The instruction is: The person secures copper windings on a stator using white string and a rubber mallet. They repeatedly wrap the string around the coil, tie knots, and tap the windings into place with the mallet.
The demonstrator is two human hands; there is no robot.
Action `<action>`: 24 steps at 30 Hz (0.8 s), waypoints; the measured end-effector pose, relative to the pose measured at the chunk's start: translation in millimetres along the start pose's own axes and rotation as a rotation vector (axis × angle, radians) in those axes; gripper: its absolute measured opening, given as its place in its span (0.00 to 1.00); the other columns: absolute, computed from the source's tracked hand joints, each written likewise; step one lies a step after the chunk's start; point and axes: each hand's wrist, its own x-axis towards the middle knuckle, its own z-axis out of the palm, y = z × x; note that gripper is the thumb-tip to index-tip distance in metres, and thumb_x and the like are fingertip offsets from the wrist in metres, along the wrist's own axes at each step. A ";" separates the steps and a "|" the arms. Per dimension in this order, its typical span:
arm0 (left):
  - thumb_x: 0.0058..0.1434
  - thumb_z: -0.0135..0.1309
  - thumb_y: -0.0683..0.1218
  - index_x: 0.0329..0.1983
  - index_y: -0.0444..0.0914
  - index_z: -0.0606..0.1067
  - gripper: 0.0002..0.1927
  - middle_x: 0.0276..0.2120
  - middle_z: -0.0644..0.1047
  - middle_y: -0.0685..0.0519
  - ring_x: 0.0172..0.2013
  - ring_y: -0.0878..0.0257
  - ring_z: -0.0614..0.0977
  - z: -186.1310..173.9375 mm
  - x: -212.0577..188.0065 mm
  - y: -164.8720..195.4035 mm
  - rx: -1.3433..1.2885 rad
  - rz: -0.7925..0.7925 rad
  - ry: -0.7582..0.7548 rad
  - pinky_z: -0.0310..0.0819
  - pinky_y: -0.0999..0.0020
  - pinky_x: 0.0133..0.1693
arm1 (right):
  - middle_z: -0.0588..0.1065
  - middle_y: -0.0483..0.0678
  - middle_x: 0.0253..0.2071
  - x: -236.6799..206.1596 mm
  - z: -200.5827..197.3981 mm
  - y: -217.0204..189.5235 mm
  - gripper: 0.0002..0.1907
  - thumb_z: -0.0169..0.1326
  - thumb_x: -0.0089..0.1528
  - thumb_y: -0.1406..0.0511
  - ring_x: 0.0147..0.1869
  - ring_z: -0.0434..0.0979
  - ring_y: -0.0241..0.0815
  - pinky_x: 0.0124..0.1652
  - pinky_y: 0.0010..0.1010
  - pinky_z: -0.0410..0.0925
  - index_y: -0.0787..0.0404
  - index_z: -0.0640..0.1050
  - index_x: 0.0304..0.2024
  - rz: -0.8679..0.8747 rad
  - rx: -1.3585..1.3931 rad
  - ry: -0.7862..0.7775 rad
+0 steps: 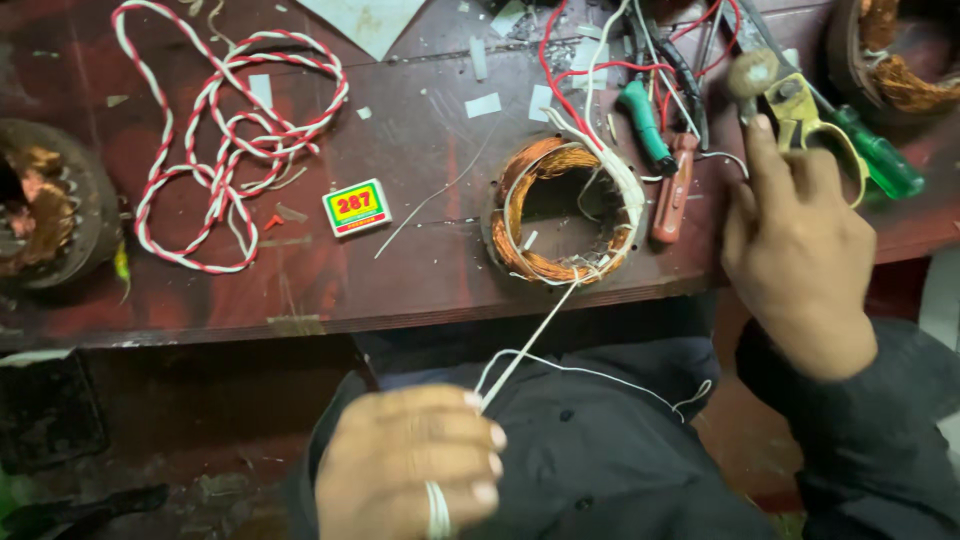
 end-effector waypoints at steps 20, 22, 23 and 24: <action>0.68 0.48 0.46 0.58 0.35 0.75 0.18 0.59 0.75 0.50 0.61 0.57 0.77 79.9 21.1 9.3 0.581 0.362 -0.565 0.72 0.58 0.67 | 0.77 0.48 0.25 -45.6 17.0 -69.1 0.11 0.55 0.66 0.63 0.28 0.81 0.46 0.30 0.35 0.72 0.58 0.79 0.49 -0.045 0.978 -0.514; 0.62 0.48 0.48 0.53 0.37 0.76 0.18 0.55 0.75 0.53 0.57 0.61 0.77 71.8 21.3 10.2 0.715 0.414 -0.453 0.73 0.62 0.60 | 0.76 0.48 0.23 -46.6 29.5 -70.7 0.12 0.55 0.65 0.64 0.27 0.80 0.48 0.29 0.37 0.71 0.57 0.79 0.51 -0.083 0.876 -0.417; 0.63 0.49 0.45 0.55 0.38 0.76 0.18 0.56 0.76 0.55 0.58 0.63 0.77 64.6 20.3 11.4 0.787 0.496 -0.445 0.72 0.63 0.61 | 0.77 0.48 0.25 -46.4 33.8 -69.9 0.12 0.56 0.65 0.64 0.28 0.80 0.50 0.30 0.38 0.71 0.57 0.79 0.51 -0.155 0.850 -0.339; 0.63 0.50 0.45 0.55 0.38 0.76 0.17 0.56 0.76 0.54 0.59 0.62 0.77 57.0 19.6 13.4 0.817 0.556 -0.413 0.72 0.62 0.61 | 0.78 0.48 0.27 -46.0 36.9 -68.4 0.12 0.57 0.65 0.63 0.30 0.80 0.51 0.31 0.39 0.71 0.56 0.79 0.50 -0.225 0.823 -0.262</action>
